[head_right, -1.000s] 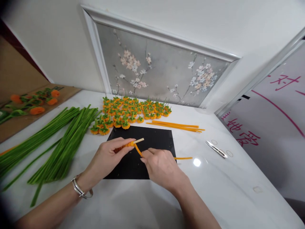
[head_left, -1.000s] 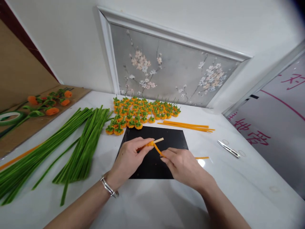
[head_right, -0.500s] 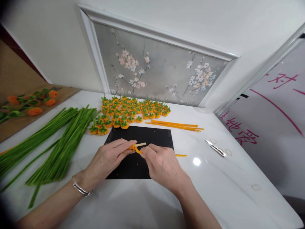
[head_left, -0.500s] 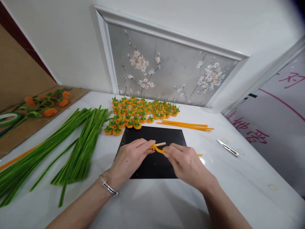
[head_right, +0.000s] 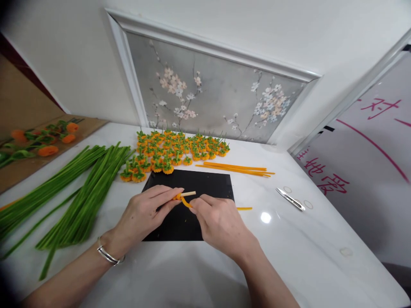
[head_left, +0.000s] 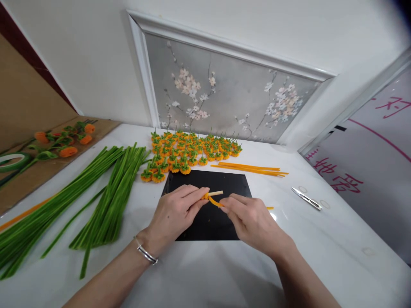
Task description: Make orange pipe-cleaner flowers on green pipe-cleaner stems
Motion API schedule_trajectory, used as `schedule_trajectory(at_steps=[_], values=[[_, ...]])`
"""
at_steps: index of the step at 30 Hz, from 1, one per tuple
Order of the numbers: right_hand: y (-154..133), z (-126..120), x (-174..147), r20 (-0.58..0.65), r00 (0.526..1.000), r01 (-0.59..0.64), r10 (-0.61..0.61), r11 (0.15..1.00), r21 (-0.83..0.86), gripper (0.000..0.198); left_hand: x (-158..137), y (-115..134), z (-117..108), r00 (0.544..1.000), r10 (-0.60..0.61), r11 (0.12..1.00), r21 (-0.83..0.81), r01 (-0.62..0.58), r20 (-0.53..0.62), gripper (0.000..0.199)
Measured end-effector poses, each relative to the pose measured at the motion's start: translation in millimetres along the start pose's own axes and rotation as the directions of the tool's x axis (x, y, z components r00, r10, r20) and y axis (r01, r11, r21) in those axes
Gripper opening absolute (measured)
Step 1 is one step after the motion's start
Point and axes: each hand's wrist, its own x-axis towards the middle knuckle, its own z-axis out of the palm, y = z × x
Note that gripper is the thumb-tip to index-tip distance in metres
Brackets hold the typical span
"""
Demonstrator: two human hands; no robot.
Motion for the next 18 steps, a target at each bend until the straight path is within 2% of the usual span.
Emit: schedule_trajectory(at_steps=[9,15,18], values=[[-0.9,0.0,0.0,0.012,1.000,-0.001,0.001,1.000,0.001,0.024,2.3,1.8,-2.0,0.999,0.026,1.000,-0.015,-0.027,-0.036,0.023],[-4.7,2.2,0.1,0.046,0.998,0.044,-0.042,0.998,-0.045,0.025,2.7,6.0,-6.1,0.994,-0.060,0.994,-0.093,0.052,-0.092,0.021],[-5.4,3.1,0.7,0.059,0.997,0.054,-0.051,0.996,-0.067,0.024,2.7,6.2,-6.1,0.992,-0.095,0.986,-0.146,0.082,-0.083,0.021]])
